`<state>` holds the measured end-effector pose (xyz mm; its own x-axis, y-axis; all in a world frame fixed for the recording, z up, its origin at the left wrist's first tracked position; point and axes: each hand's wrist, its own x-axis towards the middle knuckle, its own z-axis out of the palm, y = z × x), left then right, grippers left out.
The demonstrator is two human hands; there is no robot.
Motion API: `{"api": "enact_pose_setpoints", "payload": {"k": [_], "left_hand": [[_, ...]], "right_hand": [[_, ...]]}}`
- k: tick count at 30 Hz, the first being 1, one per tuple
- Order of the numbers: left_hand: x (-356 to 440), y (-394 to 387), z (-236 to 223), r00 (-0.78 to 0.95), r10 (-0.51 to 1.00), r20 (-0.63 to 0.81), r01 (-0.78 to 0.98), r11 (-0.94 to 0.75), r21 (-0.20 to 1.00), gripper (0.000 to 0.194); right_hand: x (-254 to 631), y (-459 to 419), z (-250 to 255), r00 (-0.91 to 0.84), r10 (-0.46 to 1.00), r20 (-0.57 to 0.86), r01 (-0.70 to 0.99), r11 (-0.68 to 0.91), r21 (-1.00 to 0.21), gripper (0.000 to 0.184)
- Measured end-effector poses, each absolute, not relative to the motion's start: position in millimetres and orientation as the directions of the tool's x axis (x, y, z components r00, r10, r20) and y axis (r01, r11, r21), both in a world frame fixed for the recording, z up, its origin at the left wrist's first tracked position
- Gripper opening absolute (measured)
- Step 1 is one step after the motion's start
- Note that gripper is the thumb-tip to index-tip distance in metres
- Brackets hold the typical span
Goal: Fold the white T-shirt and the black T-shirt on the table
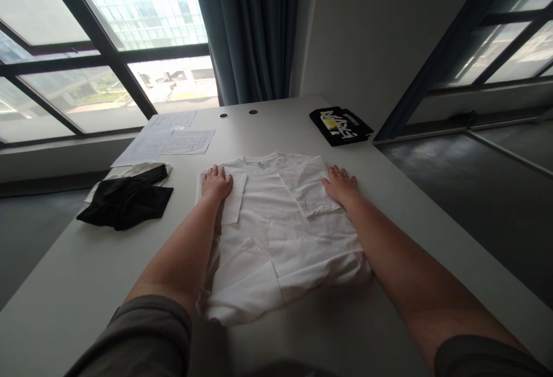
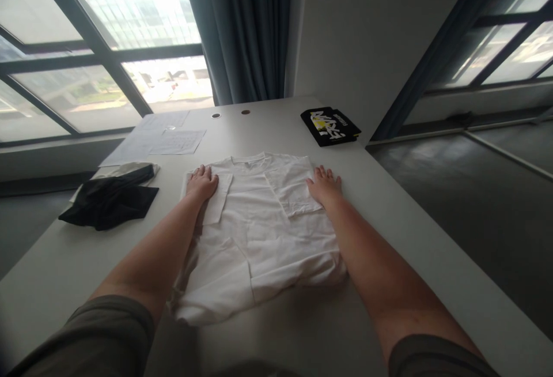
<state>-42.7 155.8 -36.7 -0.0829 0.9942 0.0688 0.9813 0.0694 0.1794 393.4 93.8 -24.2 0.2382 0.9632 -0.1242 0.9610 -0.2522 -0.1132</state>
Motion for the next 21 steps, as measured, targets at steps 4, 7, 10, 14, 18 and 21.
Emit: {"api": "enact_pose_setpoints", "payload": {"k": [4,7,10,14,18,21], "left_hand": [[-40.9,155.1,-35.3,-0.092,0.993,0.076,0.981,0.077,0.179,0.072],[-39.7,153.9,-32.9,-0.098,0.993,0.069,0.981,0.085,0.175,0.072],[-38.6,152.3,-30.7,-0.108,0.993,0.058,0.981,0.097,0.168,0.072],[-37.5,151.1,-29.9,-0.107,0.993,0.055,0.981,0.097,0.17,0.071],[-38.0,152.5,-32.0,-0.111,0.992,0.059,0.979,0.099,0.18,0.072],[-38.6,154.6,-34.0,-0.109,0.993,0.048,0.978,0.098,0.183,0.072]], "right_hand": [[354.0,102.7,-19.6,0.116,0.992,0.051,0.991,-0.112,-0.069,0.073],[324.2,114.2,-22.9,-0.022,1.0,-0.018,0.997,0.021,-0.08,0.076],[318.6,129.8,-29.9,0.036,0.993,-0.111,0.993,-0.049,-0.111,0.082],[342.0,150.7,-37.4,0.155,0.983,-0.094,0.978,-0.166,-0.129,0.082],[361.2,164.0,-41.1,0.177,0.98,-0.092,0.973,-0.188,-0.134,0.083],[366.5,168.8,-43.5,0.176,0.98,-0.091,0.973,-0.187,-0.135,0.085]]}}
